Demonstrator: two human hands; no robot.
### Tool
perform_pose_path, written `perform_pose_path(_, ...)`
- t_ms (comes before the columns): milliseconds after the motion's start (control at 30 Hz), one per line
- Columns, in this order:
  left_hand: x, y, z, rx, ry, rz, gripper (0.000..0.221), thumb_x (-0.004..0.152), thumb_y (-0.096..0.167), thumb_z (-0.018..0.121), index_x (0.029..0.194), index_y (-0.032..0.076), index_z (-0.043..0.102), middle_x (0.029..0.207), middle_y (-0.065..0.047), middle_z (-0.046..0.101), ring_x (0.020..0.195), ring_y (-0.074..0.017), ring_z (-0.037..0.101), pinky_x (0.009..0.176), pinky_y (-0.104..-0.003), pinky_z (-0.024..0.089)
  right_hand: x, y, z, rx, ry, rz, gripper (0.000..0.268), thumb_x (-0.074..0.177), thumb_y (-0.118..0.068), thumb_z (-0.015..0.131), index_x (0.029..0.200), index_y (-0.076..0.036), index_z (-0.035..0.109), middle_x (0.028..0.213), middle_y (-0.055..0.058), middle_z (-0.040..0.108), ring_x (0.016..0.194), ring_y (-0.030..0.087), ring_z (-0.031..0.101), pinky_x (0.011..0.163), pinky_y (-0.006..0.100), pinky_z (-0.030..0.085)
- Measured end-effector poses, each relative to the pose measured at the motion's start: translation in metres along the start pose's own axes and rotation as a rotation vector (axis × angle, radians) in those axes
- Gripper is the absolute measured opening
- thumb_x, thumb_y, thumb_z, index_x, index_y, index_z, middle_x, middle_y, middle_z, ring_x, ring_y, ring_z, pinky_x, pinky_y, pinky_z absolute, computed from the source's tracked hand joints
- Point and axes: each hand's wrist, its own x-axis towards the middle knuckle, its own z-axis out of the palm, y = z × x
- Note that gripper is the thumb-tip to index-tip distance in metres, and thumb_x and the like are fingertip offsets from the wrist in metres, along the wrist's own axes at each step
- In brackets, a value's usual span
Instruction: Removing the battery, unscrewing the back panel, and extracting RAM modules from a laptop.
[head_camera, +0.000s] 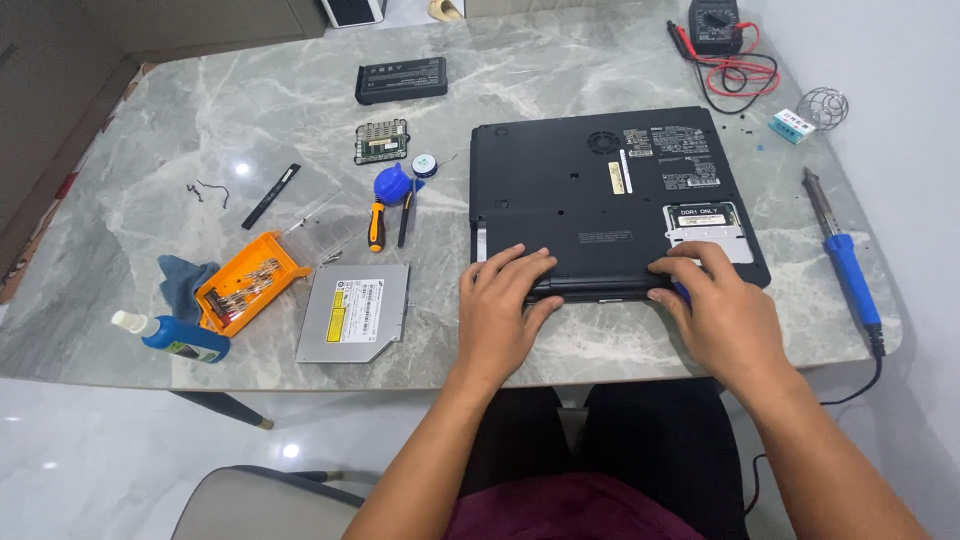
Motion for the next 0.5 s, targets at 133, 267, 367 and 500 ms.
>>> perform_pose_path(133, 0.000, 0.001, 0.000, 0.064, -0.019, 0.020, 0.029, 0.081, 0.024, 0.073, 0.108, 0.017, 0.067, 0.117, -0.003, 0.066, 0.123, -0.0252, 0.050, 0.101, -0.050, 0.030, -0.001, 0.001, 0.004, -0.011, -0.016, 0.000, 0.023, 0.089, -0.023, 0.063, 0.111, -0.016, 0.065, 0.112, 0.005, 0.061, 0.092, 0.031, 0.071, 0.070, 0.041, 0.061)
perform_pose_path(267, 0.001, 0.002, -0.003, 0.003, -0.016, -0.017, 0.023, 0.083, 0.023, 0.071, 0.104, 0.017, 0.068, 0.116, -0.003, 0.067, 0.123, -0.0247, 0.051, 0.102, -0.049, 0.030, 0.000, 0.005, 0.006, -0.026, -0.002, -0.036, 0.023, 0.089, -0.024, 0.063, 0.111, -0.016, 0.065, 0.111, 0.004, 0.060, 0.092, 0.030, 0.071, 0.071, 0.042, 0.061)
perform_pose_path(367, 0.002, 0.004, -0.005, -0.044, -0.012, -0.047, 0.018, 0.085, 0.022, 0.069, 0.103, 0.017, 0.069, 0.115, -0.002, 0.068, 0.123, -0.0239, 0.052, 0.101, -0.048, 0.030, 0.002, 0.009, 0.006, -0.020, -0.009, -0.058, 0.023, 0.090, -0.023, 0.062, 0.111, -0.016, 0.063, 0.109, 0.005, 0.060, 0.093, 0.032, 0.070, 0.071, 0.044, 0.061)
perform_pose_path(500, 0.002, 0.004, -0.006, -0.044, -0.018, -0.055, 0.019, 0.086, 0.023, 0.067, 0.104, 0.018, 0.069, 0.115, -0.001, 0.068, 0.123, -0.0232, 0.051, 0.101, -0.046, 0.030, 0.004, 0.000, -0.009, 0.024, -0.053, -0.072, 0.032, 0.082, -0.023, 0.068, 0.112, -0.014, 0.065, 0.111, 0.009, 0.060, 0.096, 0.037, 0.069, 0.074, 0.048, 0.060)
